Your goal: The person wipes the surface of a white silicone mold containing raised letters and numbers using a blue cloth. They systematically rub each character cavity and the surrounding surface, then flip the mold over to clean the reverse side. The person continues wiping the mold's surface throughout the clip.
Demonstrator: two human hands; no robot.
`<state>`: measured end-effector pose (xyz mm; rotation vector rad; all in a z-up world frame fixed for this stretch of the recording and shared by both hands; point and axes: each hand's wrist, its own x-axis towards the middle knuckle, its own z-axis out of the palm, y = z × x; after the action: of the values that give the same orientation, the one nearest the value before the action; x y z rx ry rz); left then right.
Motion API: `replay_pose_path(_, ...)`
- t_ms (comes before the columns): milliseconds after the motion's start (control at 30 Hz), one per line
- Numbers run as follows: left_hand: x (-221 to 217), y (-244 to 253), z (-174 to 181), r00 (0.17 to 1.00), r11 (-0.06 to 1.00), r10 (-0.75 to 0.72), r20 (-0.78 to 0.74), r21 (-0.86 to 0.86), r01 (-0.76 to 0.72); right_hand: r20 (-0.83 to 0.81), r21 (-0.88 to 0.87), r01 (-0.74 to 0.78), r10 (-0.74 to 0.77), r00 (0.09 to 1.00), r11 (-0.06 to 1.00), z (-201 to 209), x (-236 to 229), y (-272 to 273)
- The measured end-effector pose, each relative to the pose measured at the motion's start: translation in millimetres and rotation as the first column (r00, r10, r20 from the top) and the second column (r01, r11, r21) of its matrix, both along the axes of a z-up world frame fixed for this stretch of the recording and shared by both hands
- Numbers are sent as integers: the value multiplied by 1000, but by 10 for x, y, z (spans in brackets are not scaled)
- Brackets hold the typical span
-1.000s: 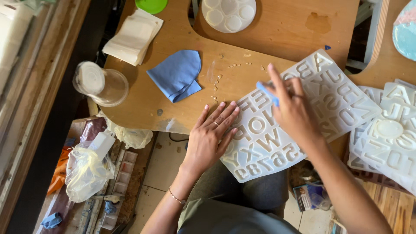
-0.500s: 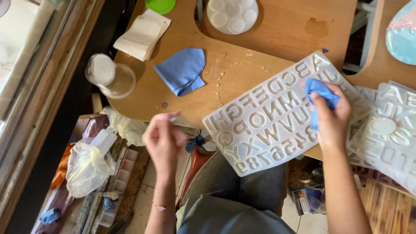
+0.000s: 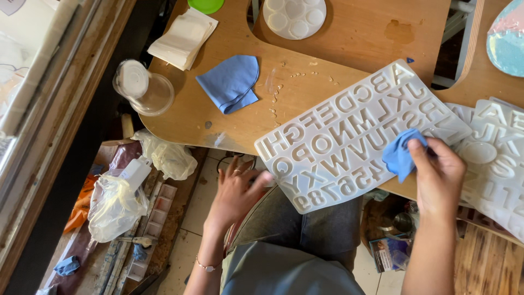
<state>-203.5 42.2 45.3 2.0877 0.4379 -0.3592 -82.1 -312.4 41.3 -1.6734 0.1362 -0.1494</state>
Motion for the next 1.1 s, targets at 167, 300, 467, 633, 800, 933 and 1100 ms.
replay_pose_path(167,68,-67,55,986,916,60,157,-401,8,-59,-44,-10,8,998,999,-33,-234,-124)
replay_pose_path(300,175,-29,240,942,951,161,296,-303,-68,-101,315,-89,127,987,945,-153,-343,-134)
replay_pose_path(467,224,-177,370,879,945,156,451,192,-266,-89,403,-18,58,994,915,-34,-358,183)
replay_pose_path(633,374,-713,723,818,839,25,575,-457,296,-98,471,-233,312,945,851,-511,-360,88)
replay_pose_path(800,584,-1035,307,909,641,142,393,-736,218,27,297,-201,203,979,933,311,-584,625)
replay_pose_path(933,548,-963,439,879,743,39,476,-602,293,12,-18,-213,213,977,977,380,-694,657)
replay_pose_path(1100,544,-780,626,824,716,-87,560,-540,443,-50,255,-280,302,952,925,-161,-670,390)
